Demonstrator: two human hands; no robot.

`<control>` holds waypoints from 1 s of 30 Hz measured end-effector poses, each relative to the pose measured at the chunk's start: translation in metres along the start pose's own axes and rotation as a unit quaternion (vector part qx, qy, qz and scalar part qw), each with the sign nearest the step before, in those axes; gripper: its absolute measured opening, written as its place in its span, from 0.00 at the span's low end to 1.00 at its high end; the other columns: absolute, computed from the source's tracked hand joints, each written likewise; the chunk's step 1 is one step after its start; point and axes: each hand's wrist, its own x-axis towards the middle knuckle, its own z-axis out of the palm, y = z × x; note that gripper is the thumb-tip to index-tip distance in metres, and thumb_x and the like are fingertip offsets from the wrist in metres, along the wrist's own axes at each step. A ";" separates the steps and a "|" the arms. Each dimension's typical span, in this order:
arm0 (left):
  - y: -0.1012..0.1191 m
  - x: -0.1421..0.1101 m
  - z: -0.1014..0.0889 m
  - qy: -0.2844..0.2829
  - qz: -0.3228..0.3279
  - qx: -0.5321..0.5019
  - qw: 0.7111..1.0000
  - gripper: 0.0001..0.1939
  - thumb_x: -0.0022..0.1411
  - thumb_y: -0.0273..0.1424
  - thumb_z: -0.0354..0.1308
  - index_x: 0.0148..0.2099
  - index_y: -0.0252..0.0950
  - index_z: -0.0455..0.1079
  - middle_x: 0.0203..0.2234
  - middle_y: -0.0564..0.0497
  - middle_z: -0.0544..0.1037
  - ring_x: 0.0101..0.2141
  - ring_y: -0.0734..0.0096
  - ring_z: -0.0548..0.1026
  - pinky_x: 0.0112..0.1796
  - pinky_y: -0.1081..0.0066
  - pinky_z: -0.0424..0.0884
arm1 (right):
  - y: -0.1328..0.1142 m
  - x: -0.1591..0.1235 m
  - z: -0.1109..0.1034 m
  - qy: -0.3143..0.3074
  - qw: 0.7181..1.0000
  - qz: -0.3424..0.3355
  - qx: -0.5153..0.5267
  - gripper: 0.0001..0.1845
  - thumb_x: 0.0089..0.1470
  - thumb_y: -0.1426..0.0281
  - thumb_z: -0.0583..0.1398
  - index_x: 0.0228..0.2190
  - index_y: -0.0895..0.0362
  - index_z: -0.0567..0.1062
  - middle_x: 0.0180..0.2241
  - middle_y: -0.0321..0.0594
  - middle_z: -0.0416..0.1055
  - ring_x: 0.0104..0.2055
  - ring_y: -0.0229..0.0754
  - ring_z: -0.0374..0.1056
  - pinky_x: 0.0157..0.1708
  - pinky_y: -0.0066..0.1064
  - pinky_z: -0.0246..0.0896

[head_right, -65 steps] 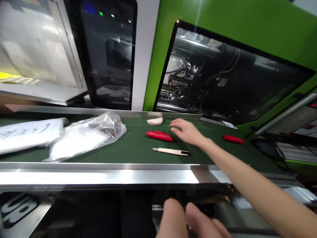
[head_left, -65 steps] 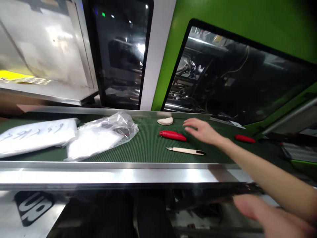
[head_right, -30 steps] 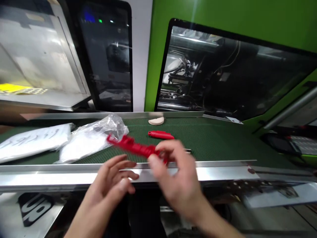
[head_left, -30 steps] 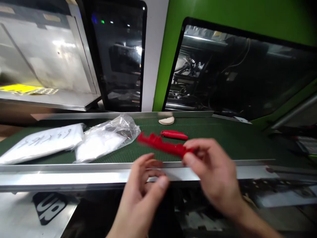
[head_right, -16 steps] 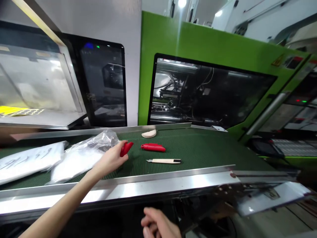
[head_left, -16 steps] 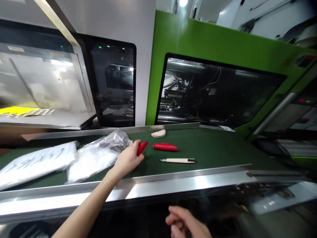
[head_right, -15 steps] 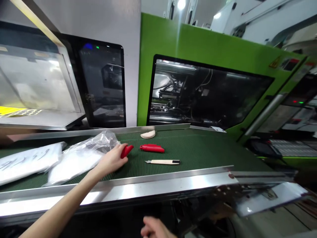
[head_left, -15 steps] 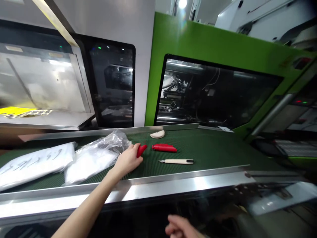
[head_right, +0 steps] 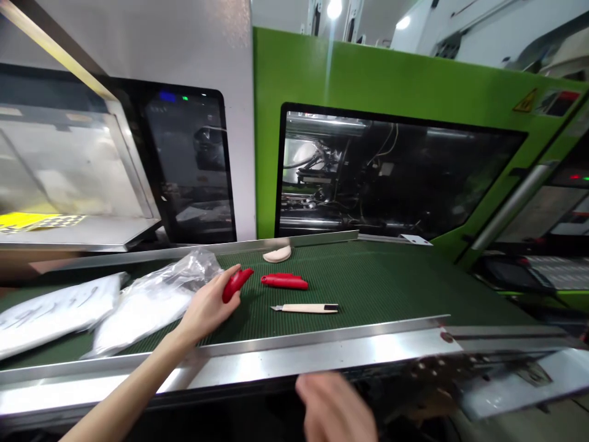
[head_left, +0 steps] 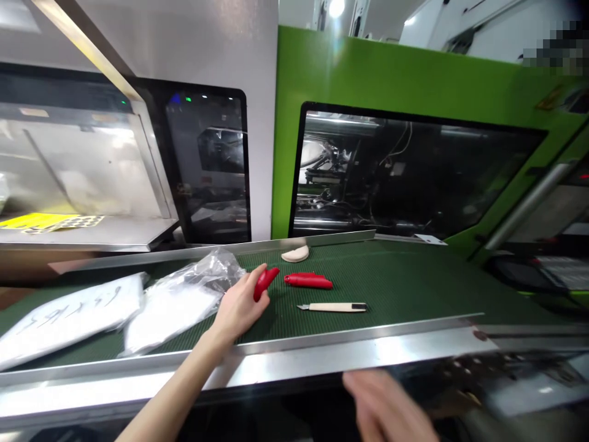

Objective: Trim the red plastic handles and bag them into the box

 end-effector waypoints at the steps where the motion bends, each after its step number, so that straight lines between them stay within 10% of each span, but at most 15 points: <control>1: 0.002 -0.001 -0.001 0.013 0.002 -0.013 1.000 0.28 0.62 0.31 0.50 0.65 0.38 0.57 0.53 0.42 0.72 0.53 0.52 0.71 0.54 0.54 0.66 | 0.012 0.020 -0.003 0.007 1.000 0.000 -0.010 0.14 0.64 0.67 0.53 0.50 0.53 0.69 0.45 0.42 0.72 0.48 0.45 0.69 0.48 0.45 0.68; 9: -0.002 -0.006 0.001 0.076 -0.019 -0.137 0.988 0.29 0.59 0.30 0.54 0.63 0.39 0.60 0.46 0.46 0.75 0.41 0.63 0.75 0.47 0.62 0.71 | 0.061 0.132 0.008 -0.213 0.976 -0.019 -0.043 0.10 0.51 0.77 0.56 0.27 0.55 0.77 0.27 0.36 0.72 0.30 0.38 0.69 0.30 0.30 0.61; 17: 0.049 -0.035 -0.014 0.131 -0.080 -0.361 0.920 0.24 0.61 0.31 0.49 0.60 0.39 0.54 0.31 0.53 0.71 0.28 0.71 0.74 0.34 0.68 0.73 | 0.055 0.113 0.006 -0.068 0.997 -0.042 -0.025 0.15 0.60 0.72 0.51 0.45 0.54 0.73 0.39 0.37 0.71 0.34 0.37 0.70 0.35 0.30 0.64; 21: 0.096 -0.096 -0.012 0.041 -0.178 -0.551 0.814 0.21 0.58 0.29 0.52 0.53 0.43 0.52 0.34 0.55 0.70 0.24 0.74 0.74 0.25 0.73 0.73 | 0.007 0.088 -0.016 0.071 0.997 -0.011 0.019 0.16 0.63 0.72 0.52 0.50 0.55 0.70 0.45 0.38 0.71 0.45 0.36 0.69 0.46 0.26 0.63; 25: 0.109 -0.156 0.006 -0.054 -0.229 -0.718 0.655 0.21 0.50 0.27 0.60 0.44 0.41 0.55 0.39 0.53 0.72 0.17 0.79 0.72 0.14 0.81 0.65 | -0.045 0.054 -0.030 -0.014 0.993 -0.077 0.088 0.22 0.61 0.78 0.55 0.55 0.56 0.69 0.47 0.38 0.70 0.46 0.33 0.69 0.44 0.19 0.65; 30: 0.104 -0.211 0.021 -0.039 -0.243 -0.780 0.576 0.21 0.54 0.29 0.61 0.49 0.44 0.61 0.33 0.57 0.72 0.15 0.81 0.69 0.13 0.82 0.66 | -0.070 0.013 -0.024 -0.058 0.991 -0.083 0.084 0.19 0.60 0.82 0.54 0.50 0.59 0.72 0.48 0.40 0.69 0.49 0.32 0.67 0.50 0.22 0.62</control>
